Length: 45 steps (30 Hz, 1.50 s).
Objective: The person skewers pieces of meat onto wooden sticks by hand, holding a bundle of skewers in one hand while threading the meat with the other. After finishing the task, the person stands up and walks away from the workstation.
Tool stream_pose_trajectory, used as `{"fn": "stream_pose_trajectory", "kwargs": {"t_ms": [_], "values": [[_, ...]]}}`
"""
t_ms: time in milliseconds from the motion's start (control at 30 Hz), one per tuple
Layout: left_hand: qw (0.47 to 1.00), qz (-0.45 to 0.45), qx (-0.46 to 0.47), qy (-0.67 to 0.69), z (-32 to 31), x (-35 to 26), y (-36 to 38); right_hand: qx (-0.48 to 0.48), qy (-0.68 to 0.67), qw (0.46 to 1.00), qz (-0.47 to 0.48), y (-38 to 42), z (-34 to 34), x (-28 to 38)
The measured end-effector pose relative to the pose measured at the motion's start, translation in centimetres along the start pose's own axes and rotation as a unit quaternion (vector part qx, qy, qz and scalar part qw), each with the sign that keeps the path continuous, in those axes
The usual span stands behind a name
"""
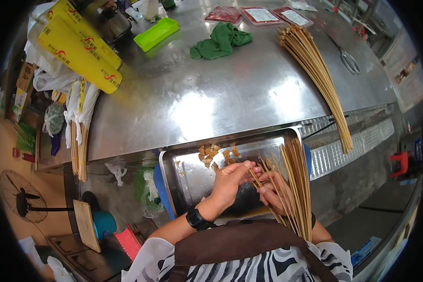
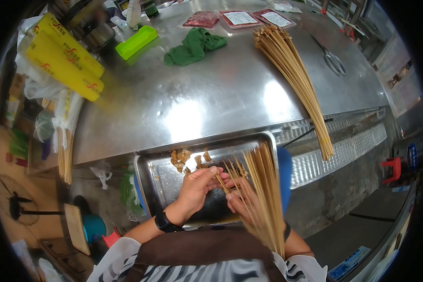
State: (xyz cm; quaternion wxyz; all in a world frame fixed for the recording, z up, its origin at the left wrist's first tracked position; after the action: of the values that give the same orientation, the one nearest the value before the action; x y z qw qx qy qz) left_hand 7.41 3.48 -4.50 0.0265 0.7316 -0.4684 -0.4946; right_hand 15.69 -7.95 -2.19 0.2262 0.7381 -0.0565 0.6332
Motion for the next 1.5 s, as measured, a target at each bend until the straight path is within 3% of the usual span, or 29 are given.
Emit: {"fn": "stream_pose_trajectory", "kwargs": {"t_ms": [633,967,1033,1100,1167,1233,1300,1367,1433,1500], "values": [[0.996,0.011,0.011,-0.082,-0.3,0.6,1.3,-0.033,-0.064,0.997,-0.012,0.2,-0.4,1.1],[0.987,-0.004,-0.005,-0.16,-0.1,0.1,1.1,-0.016,0.0,0.999,-0.05,0.6,-0.1,1.6],[0.985,-0.042,-0.002,-0.167,0.1,0.0,0.7,-0.044,0.127,0.99,0.048,0.8,0.1,2.7],[0.982,-0.079,0.0,-0.173,0.4,0.2,0.3,-0.049,0.141,0.984,0.092,0.8,0.4,3.9],[0.969,-0.091,-0.001,-0.232,0.8,0.6,-0.3,-0.053,0.302,0.918,0.252,1.0,0.3,6.0],[0.952,-0.147,0.014,-0.268,1.2,1.0,-1.1,-0.044,0.239,0.938,0.248,1.4,0.3,5.8],[0.931,-0.2,0.029,-0.304,0.2,-0.2,-0.8,0.093,0.107,0.985,0.094,1.5,-0.3,3.8],[0.861,-0.272,-0.068,-0.424,-0.6,-2.4,0.2,0.067,0.128,0.982,0.118,1.5,-0.6,3.5],[0.858,-0.287,-0.04,-0.423,-1.9,-3.6,0.8,0.056,0.083,0.995,0.021,1.0,-0.5,1.5],[0.964,-0.17,0.105,-0.173,-3.9,-3.8,1.3,0.051,0.062,0.996,0.026,0.8,-0.6,1.0]]}}
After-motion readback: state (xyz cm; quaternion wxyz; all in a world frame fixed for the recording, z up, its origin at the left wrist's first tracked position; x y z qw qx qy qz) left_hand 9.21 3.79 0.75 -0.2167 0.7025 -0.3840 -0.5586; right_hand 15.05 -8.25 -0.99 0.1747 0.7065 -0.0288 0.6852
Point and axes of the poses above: each hand's wrist, its own y-axis away from the middle knuckle, its own z-axis out of the back of the hand, x = y × z, the point moved 5 cm from there along -y, towards the middle knuckle, and after that the axes turned 7 degrees about -x, right-handed, at the moved point
